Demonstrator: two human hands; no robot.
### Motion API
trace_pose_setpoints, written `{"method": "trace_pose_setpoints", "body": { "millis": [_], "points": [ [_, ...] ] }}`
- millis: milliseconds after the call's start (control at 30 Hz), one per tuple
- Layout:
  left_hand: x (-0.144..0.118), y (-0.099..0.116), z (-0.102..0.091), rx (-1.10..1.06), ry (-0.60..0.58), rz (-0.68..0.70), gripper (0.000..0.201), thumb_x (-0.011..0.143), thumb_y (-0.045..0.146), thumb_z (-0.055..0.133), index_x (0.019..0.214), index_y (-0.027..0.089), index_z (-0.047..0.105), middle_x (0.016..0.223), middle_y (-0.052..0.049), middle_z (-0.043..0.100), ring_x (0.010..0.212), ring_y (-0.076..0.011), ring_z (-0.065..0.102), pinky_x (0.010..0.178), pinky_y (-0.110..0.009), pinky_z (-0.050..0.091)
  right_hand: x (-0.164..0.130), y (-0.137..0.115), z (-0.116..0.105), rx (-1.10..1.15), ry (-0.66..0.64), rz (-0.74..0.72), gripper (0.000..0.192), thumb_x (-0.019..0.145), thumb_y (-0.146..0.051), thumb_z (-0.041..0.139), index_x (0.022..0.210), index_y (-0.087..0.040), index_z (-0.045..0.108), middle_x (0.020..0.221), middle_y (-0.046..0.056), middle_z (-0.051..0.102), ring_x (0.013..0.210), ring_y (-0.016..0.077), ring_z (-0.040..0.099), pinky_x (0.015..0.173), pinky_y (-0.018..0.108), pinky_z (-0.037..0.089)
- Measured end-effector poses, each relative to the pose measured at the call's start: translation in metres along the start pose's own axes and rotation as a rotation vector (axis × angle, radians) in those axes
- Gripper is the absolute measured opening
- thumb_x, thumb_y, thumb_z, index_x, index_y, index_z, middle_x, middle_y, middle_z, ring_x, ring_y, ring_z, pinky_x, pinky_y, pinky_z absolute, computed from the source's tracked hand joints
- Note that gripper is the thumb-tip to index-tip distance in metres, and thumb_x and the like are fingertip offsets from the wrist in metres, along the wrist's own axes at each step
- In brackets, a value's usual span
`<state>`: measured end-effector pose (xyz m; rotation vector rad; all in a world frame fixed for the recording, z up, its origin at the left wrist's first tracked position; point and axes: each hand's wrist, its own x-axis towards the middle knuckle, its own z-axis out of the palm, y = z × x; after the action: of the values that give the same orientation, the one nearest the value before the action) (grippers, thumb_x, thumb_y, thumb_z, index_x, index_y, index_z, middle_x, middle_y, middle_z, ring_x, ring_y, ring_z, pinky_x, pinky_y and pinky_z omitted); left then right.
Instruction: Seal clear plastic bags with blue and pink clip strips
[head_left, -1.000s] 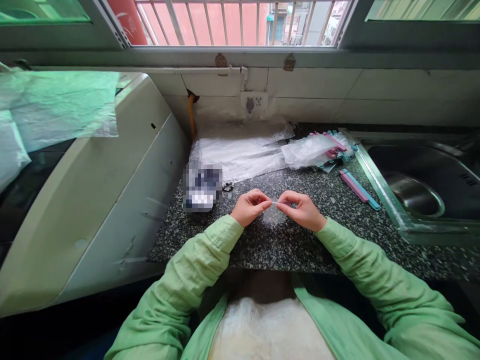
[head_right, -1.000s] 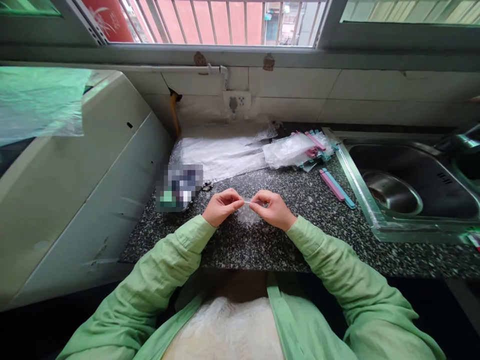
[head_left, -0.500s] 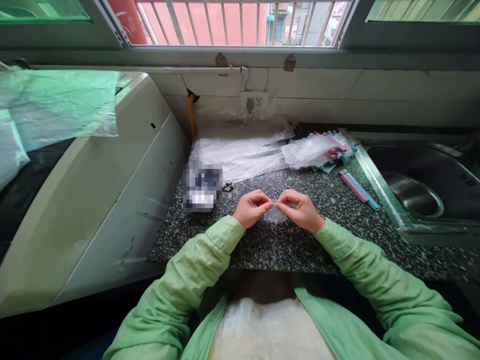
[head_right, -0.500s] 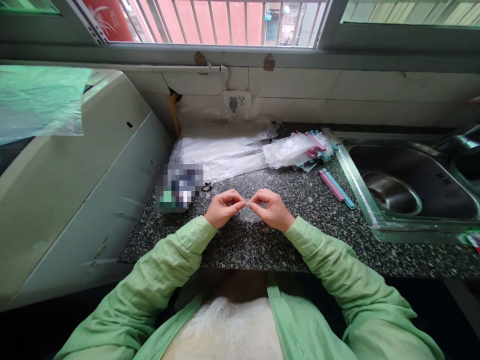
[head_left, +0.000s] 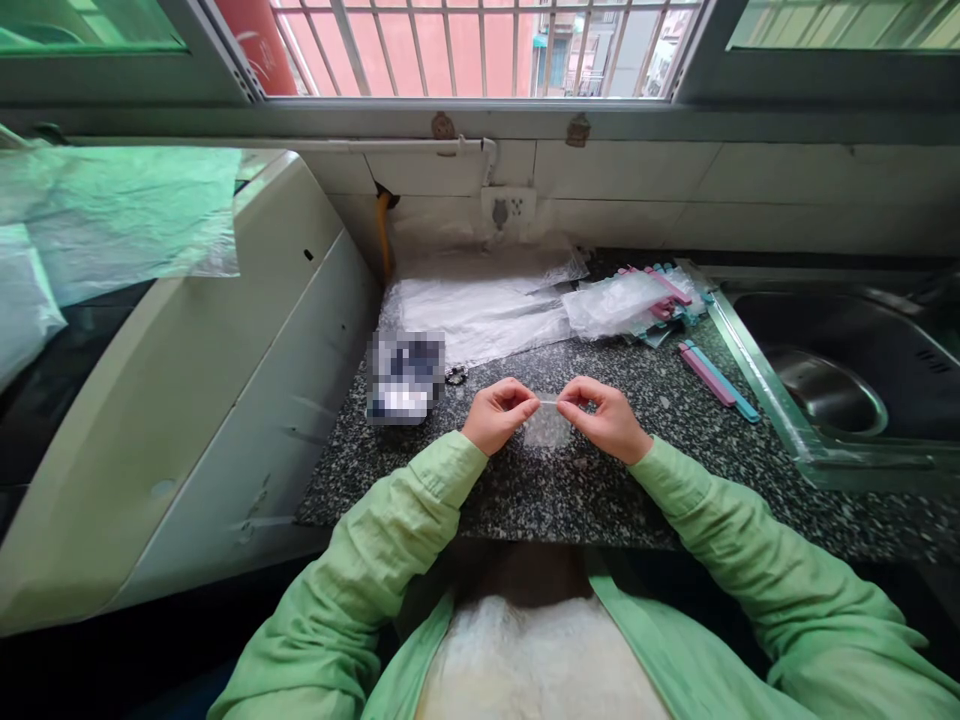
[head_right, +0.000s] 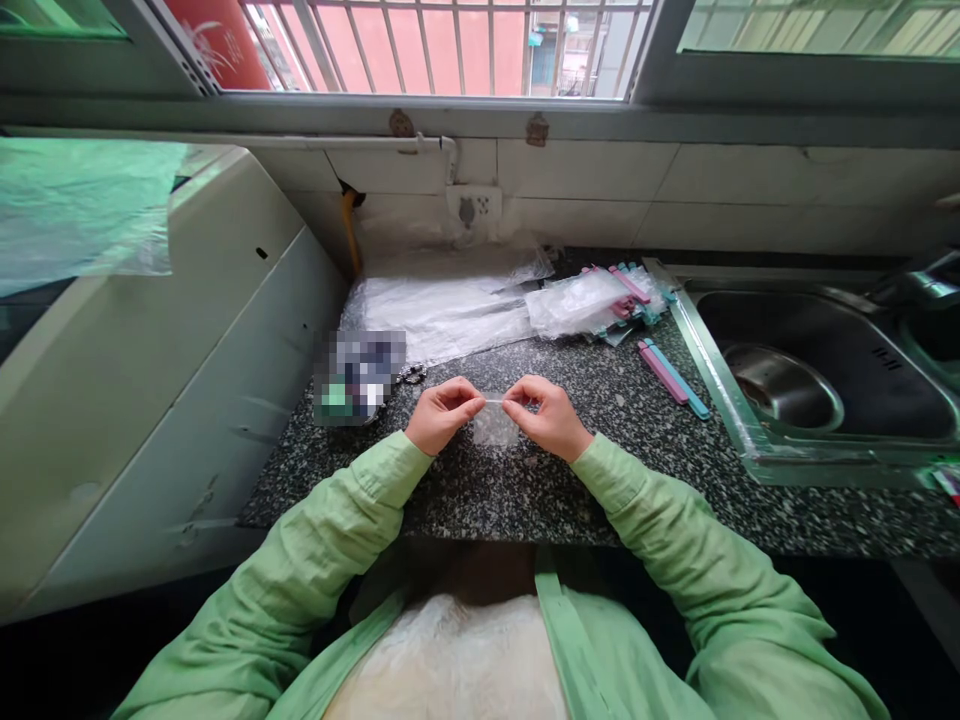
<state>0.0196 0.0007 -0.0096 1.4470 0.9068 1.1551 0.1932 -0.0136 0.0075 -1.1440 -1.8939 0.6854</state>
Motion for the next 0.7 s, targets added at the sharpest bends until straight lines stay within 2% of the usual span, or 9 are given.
{"method": "trace_pose_setpoints", "body": {
  "millis": [300, 467, 700],
  "points": [
    [0.0004, 0.0009, 0.0005, 0.018, -0.018, -0.027, 0.027, 0.063, 0.038, 0.066, 0.058, 0.013, 0.056, 0.058, 0.001, 0.049, 0.056, -0.0087, 0.043, 0.055, -0.023, 0.035, -0.0009, 0.002, 0.0017, -0.02, 0.013, -0.035, 0.014, 0.076, -0.022, 0.054, 0.063, -0.018, 0.054, 0.062, 0.0, 0.054, 0.062, 0.0117, 0.048, 0.059, 0.026, 0.038],
    [0.0003, -0.0026, 0.0, 0.056, -0.069, -0.064, 0.026, 0.064, 0.039, 0.065, 0.064, 0.014, 0.056, 0.059, 0.001, 0.049, 0.055, -0.0083, 0.041, 0.054, -0.023, 0.034, -0.0013, 0.0009, 0.0028, -0.015, 0.001, -0.044, 0.013, 0.076, -0.022, 0.054, 0.063, -0.019, 0.053, 0.063, 0.001, 0.054, 0.063, 0.0121, 0.048, 0.059, 0.027, 0.039],
    [0.0006, -0.0015, 0.0, 0.128, -0.075, 0.056, 0.025, 0.067, 0.037, 0.062, 0.059, 0.014, 0.055, 0.061, -0.001, 0.049, 0.058, -0.01, 0.043, 0.055, -0.024, 0.035, -0.0019, -0.0004, 0.0053, -0.019, -0.004, -0.052, 0.015, 0.076, -0.022, 0.054, 0.062, -0.019, 0.053, 0.062, 0.001, 0.054, 0.063, 0.0124, 0.048, 0.06, 0.027, 0.039]
  ]
}}
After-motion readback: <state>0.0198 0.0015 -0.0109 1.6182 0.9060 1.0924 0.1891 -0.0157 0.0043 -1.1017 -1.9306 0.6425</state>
